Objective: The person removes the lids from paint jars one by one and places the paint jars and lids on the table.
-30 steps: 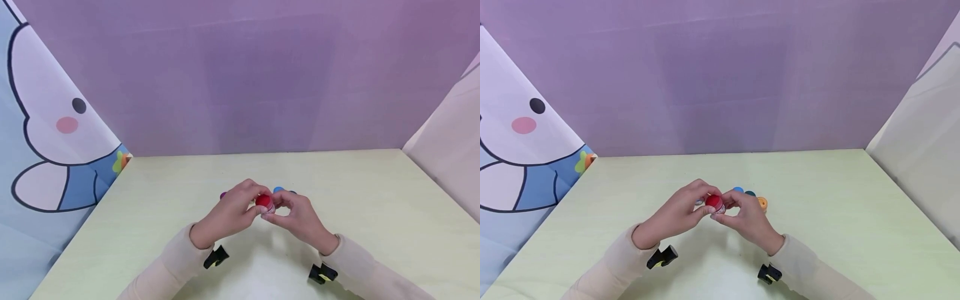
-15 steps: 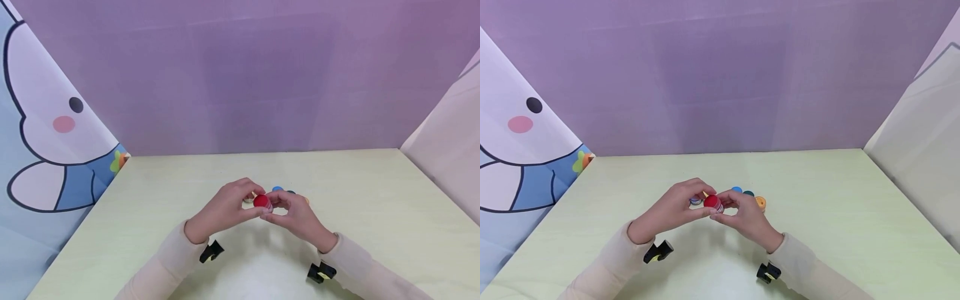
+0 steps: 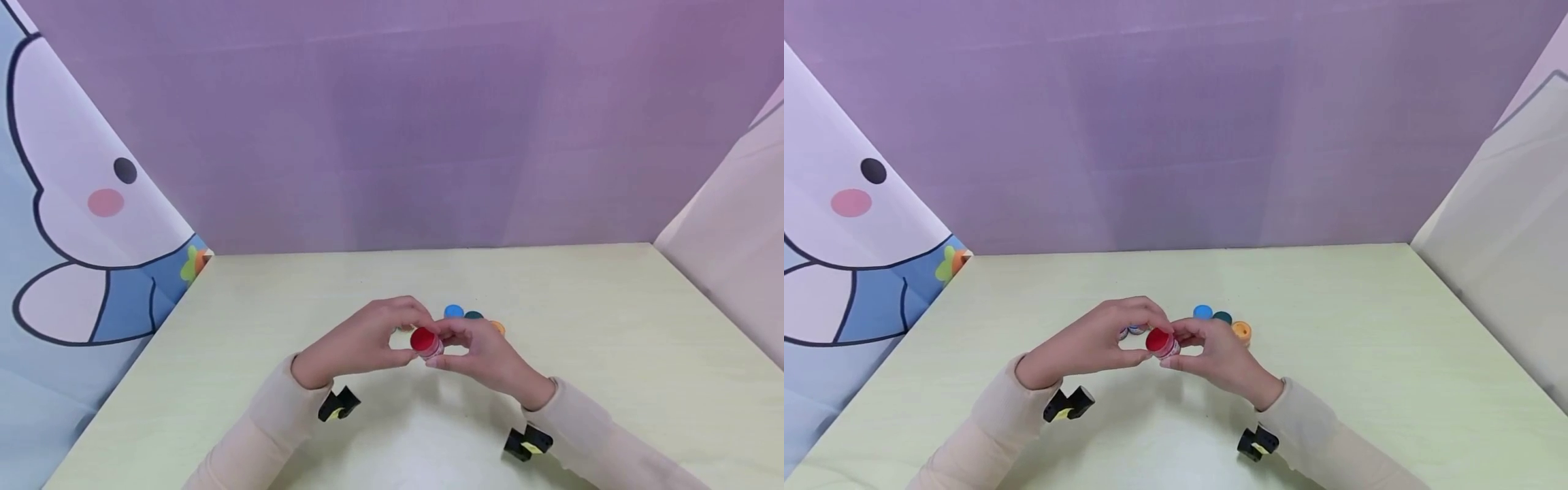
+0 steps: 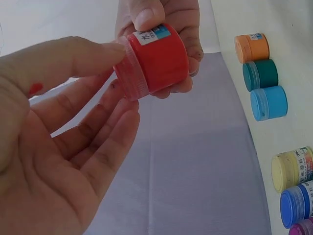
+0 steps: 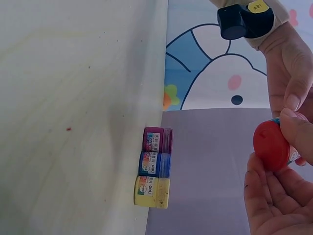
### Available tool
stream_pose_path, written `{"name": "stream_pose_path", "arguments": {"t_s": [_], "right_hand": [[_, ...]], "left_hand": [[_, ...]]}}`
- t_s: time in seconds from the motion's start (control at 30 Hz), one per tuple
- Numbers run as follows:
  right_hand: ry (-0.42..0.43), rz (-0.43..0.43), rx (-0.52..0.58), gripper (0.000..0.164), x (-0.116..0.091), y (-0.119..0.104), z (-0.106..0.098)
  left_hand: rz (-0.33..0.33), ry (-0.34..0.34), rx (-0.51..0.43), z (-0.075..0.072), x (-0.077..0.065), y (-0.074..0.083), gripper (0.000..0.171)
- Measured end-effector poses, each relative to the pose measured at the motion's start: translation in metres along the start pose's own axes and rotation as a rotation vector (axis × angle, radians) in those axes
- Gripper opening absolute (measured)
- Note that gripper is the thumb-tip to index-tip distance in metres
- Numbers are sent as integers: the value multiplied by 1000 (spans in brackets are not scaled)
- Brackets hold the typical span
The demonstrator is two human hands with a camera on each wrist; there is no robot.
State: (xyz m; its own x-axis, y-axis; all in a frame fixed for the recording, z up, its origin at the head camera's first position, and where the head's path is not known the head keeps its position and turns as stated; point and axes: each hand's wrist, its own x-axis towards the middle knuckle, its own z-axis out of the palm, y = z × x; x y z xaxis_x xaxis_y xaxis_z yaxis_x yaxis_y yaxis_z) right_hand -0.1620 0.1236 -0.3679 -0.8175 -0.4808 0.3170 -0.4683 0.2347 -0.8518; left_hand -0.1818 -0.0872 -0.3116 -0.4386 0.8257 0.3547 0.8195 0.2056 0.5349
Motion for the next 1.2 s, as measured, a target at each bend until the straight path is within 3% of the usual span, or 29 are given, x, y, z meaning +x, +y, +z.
{"name": "stream_pose_path", "arguments": {"t_s": [0.33,0.83,1.2], "right_hand": [[-19,18,-5,39,0,0,0],[-5,18,-22,39,-1,-1,2],[24,-16,-49,37,-1,0,2]], "left_hand": [[5,-10,28,0,1,-1,29],[-126,60,122,6,1,1,26],[-219,157,207,13,2,7,23]]}}
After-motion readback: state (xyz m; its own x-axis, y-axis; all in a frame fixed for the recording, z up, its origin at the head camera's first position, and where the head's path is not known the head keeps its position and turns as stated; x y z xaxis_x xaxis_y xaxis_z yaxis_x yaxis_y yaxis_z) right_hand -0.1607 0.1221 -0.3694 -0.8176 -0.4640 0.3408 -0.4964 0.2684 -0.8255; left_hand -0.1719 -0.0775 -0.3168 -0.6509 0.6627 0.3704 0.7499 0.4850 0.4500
